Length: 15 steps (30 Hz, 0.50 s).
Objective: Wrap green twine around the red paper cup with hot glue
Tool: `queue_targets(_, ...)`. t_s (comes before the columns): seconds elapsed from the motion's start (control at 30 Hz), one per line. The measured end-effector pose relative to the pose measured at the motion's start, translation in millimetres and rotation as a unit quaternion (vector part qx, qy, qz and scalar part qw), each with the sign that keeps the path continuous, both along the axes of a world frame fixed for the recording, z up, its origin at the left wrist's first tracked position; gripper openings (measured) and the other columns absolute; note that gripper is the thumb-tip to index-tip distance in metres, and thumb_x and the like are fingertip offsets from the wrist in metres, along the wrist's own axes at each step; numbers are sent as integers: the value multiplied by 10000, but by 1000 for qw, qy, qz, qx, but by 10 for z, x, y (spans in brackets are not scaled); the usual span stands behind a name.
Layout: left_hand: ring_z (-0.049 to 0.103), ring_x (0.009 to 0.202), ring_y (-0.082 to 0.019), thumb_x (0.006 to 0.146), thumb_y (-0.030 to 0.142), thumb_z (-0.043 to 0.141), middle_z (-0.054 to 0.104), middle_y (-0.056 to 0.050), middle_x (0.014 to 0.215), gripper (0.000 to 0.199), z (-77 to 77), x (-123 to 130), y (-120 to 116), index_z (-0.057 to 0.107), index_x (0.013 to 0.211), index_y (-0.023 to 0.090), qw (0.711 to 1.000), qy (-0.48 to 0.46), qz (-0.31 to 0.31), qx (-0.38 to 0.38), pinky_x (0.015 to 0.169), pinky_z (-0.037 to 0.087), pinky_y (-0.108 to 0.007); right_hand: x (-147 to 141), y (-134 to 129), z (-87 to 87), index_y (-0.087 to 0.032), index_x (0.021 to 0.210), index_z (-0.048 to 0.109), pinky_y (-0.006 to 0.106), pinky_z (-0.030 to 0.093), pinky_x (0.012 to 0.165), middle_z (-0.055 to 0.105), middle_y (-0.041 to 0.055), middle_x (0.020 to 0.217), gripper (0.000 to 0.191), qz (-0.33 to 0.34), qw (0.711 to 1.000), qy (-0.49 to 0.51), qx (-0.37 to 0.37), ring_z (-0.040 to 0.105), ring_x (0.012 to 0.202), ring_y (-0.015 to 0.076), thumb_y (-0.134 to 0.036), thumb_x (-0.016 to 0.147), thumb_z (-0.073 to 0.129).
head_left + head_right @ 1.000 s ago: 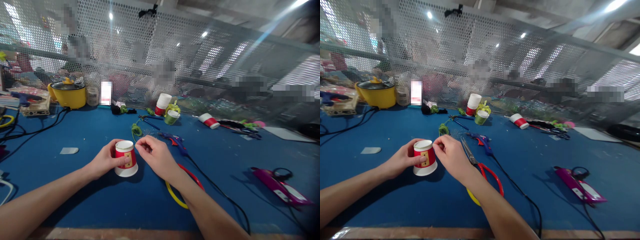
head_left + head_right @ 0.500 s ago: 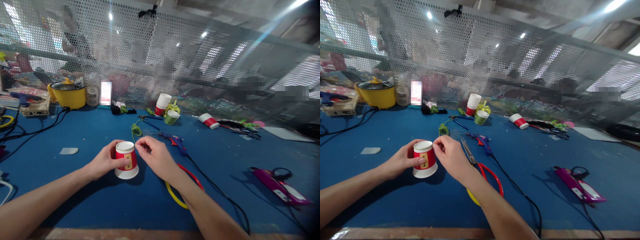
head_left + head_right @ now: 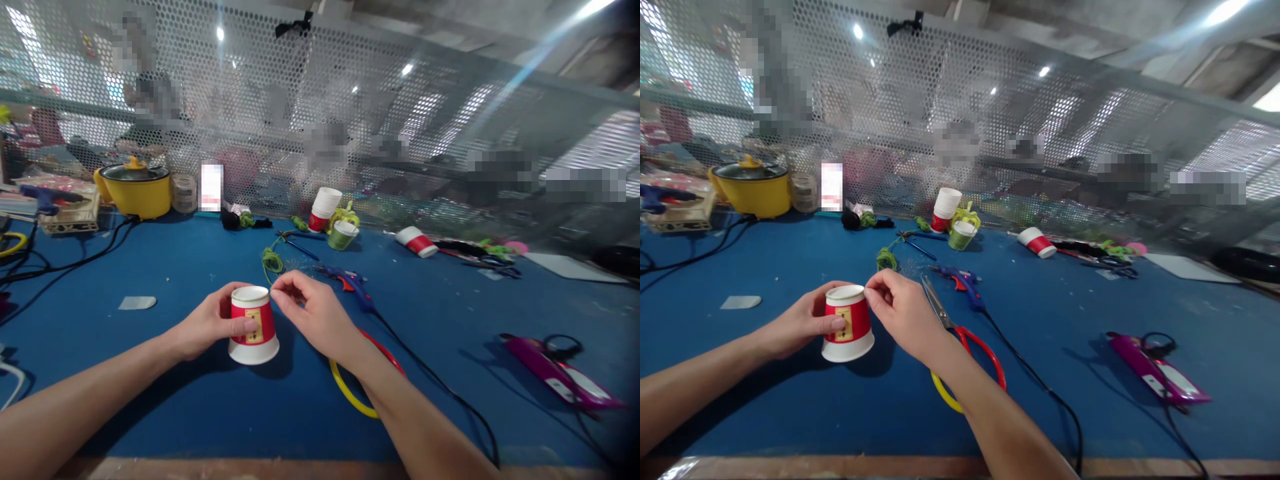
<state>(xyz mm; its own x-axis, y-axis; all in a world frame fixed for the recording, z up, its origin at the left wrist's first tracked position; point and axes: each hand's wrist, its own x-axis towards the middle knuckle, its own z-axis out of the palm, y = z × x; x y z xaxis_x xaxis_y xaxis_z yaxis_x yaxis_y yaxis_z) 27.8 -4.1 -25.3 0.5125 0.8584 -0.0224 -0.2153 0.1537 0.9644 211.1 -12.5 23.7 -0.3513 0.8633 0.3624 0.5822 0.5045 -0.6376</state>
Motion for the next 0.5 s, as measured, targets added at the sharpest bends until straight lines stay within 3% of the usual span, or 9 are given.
queue_targets(0.4,604,888,-220,600,282,754,636,-78,979,529,2,1,-12,511,1056,166,1000,-1,-7,-4,831,434,-383,6,-16,24,-185,742,525,212,405,554,578,-9,696,101,2,1000,-23,17,521,614,101,-177,832,481)
queue_targets(0.5,602,886,-216,603,282,752,635,-80,978,521,8,4,-10,509,1048,165,1000,-6,-12,-4,828,433,-376,0,-8,5,-183,810,553,213,422,565,596,-6,715,73,11,1000,-6,10,537,623,101,-181,836,485)
